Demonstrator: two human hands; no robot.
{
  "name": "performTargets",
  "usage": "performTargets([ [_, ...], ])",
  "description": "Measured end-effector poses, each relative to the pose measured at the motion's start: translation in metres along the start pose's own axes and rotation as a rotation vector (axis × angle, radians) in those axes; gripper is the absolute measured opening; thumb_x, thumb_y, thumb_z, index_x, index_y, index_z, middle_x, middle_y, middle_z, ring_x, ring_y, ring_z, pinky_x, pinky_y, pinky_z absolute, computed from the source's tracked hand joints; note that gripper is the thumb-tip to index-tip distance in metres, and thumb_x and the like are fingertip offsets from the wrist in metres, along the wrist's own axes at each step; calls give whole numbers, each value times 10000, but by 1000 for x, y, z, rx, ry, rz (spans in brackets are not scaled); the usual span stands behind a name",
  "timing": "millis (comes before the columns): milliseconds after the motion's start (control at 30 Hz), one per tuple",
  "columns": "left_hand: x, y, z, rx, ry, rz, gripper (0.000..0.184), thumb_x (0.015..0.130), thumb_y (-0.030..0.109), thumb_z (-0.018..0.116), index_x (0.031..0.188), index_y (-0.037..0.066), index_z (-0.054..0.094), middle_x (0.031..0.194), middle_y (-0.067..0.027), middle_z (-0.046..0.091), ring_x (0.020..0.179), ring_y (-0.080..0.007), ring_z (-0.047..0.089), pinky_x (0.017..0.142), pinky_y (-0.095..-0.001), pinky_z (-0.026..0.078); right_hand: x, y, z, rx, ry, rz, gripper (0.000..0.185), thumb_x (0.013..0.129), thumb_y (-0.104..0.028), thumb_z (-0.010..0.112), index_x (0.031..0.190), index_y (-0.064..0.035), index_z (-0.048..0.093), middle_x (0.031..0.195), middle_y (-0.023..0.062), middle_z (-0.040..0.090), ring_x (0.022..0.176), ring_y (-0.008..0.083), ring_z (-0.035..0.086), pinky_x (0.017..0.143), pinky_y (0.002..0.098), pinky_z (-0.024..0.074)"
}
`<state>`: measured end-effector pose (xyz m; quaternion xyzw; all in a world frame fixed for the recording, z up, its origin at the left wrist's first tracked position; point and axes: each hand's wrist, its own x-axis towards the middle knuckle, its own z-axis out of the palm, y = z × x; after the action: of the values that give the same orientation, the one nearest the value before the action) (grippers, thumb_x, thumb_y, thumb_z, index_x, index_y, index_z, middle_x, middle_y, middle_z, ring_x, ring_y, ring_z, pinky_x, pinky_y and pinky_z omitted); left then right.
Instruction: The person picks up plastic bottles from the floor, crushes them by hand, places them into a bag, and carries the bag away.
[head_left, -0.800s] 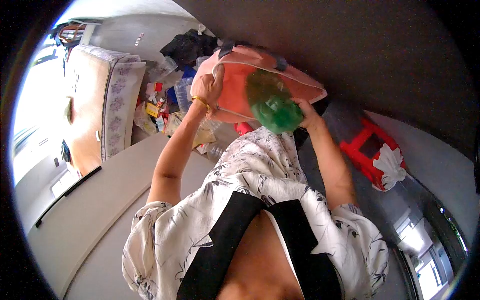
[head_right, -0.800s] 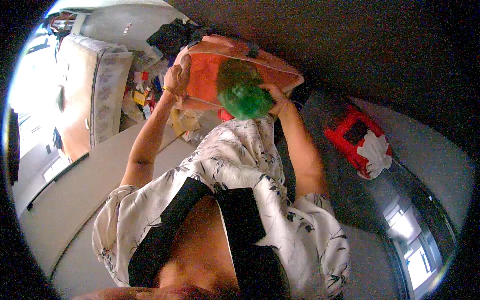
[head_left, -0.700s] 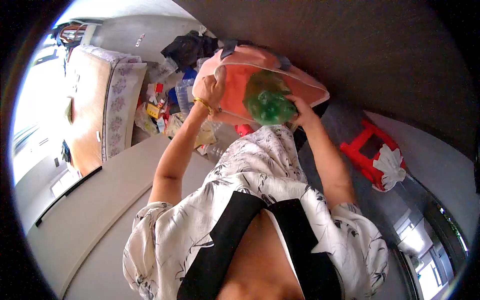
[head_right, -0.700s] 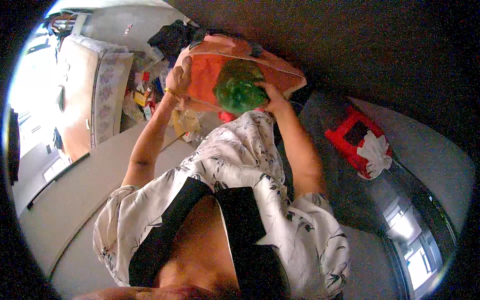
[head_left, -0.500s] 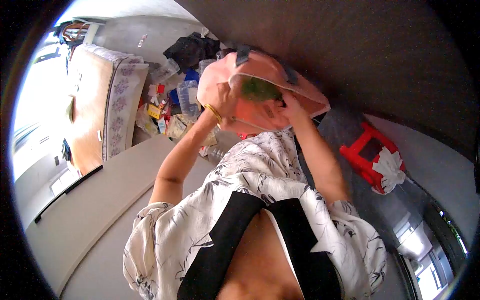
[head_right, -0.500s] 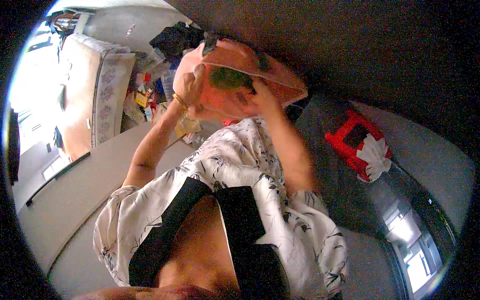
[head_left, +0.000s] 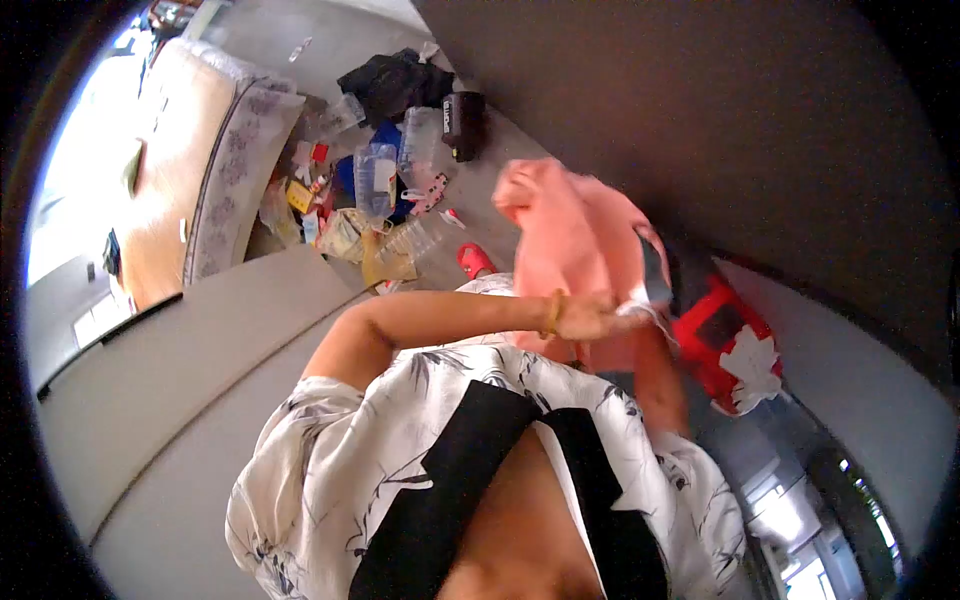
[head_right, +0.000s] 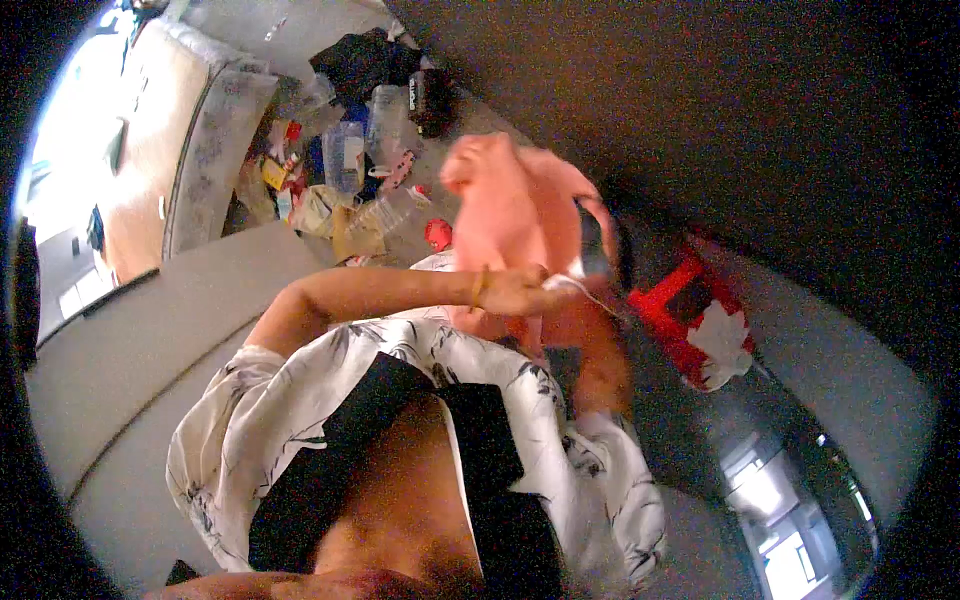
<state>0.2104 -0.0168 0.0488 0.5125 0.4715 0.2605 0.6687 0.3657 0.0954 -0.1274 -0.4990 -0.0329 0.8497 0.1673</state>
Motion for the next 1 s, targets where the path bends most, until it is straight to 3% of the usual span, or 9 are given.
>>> performTargets([
  [133,32,1,7,218,-45,-59,654,823,567,289,637,5,568,603,-190,545,576,-299,556,573,-406,431,-23,-24,-84,-20,276,-108,189,818,-91,443,992,-35,491,896,85,529,849,208,546,687,351,492],
  [200,43,-8,1,285,265,-76,668,817,583,271,647,17,584,602,-178,553,589,-308,555,575,-393,434,-29,-32,-110,-20,378,-144,196,819,-89,442,1002,-37,487,909,86,525,861,212,542,690,358,490],
  [333,102,-69,0,250,371,-346,668,785,606,309,815,15,619,793,-161,599,761,-315,581,699,-375,448,-29,-37,-160,-39,573,-180,209,820,-87,439,1020,-41,478,935,89,517,883,221,533,695,373,487],
  [367,104,-56,-10,120,249,-512,663,777,606,330,841,12,618,827,-170,599,791,-324,579,729,-383,444,-28,-38,-169,-54,616,-187,213,820,-86,439,1025,-42,476,941,90,515,889,223,530,696,376,486],
  [500,139,-99,-37,329,413,-243,547,752,506,459,963,16,582,976,-169,549,977,-305,497,825,-369,408,-19,-54,-207,-199,752,-204,228,821,-83,436,1044,-47,467,967,93,508,912,232,521,702,390,484],
  [567,144,-126,-37,185,645,-268,440,739,404,514,905,4,593,964,-177,547,996,-298,475,841,-359,396,-10,-69,-208,-381,723,-159,236,821,-82,435,1053,-49,463,980,94,504,923,236,517,704,398,482],
  [700,96,-197,-61,226,585,-352,295,702,262,544,833,7,612,879,-194,582,869,-339,547,754,-387,446,17,-66,-153,-877,514,46,333,822,-93,430,1153,-70,394,1098,102,431,1002,279,451,710,450,462],
  [800,29,-279,-72,198,736,-755,243,709,218,519,809,24,627,829,-191,601,800,-321,586,685,-389,472,50,-46,-115,-1114,359,89,375,811,-114,451,1176,-56,386,1121,110,432,958,269,485,691,433,471],
  [1000,-126,-346,-25,-114,984,-1115,307,697,242,485,874,27,614,900,-210,580,866,-331,567,753,-397,438,74,-2,-53,-1399,171,141,286,788,-90,466,1063,-14,485,873,81,570,660,151,570,498,258,483],
])
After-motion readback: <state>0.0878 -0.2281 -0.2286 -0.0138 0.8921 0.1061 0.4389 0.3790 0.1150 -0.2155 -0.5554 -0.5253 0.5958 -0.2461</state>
